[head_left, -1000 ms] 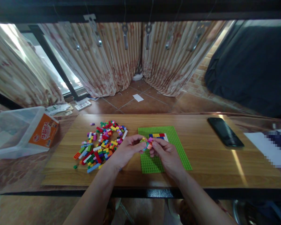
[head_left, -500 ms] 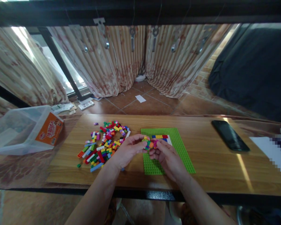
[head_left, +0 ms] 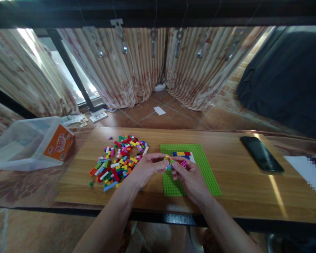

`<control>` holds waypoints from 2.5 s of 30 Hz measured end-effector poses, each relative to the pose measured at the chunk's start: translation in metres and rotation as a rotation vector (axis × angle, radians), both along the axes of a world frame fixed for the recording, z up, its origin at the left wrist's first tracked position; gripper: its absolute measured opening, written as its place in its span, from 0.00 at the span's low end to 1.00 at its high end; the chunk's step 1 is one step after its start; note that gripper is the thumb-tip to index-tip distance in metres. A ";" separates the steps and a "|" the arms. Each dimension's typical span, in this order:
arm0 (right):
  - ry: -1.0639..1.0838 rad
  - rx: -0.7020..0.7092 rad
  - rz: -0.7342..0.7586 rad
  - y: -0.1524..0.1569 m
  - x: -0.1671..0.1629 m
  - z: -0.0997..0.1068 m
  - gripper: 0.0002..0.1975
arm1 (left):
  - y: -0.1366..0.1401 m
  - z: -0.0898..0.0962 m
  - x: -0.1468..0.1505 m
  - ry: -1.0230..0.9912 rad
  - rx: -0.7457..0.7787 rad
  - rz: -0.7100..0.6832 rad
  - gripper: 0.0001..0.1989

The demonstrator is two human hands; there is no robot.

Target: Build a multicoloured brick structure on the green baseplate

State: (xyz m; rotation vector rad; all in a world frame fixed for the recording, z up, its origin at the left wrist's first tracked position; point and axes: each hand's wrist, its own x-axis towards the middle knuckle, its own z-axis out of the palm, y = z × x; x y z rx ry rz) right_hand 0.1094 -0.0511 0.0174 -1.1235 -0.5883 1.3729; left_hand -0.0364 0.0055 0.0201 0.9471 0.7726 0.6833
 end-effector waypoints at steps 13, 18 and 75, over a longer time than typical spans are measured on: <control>-0.436 0.056 0.062 0.043 -0.033 -0.016 0.17 | 0.034 0.016 -0.087 0.580 0.502 0.232 0.10; -1.190 0.182 0.248 0.075 -0.055 -0.004 0.11 | 0.036 0.012 -0.109 0.929 0.730 0.178 0.07; -0.639 0.075 0.229 0.052 -0.084 0.012 0.15 | 0.035 0.018 -0.109 0.723 0.721 0.106 0.15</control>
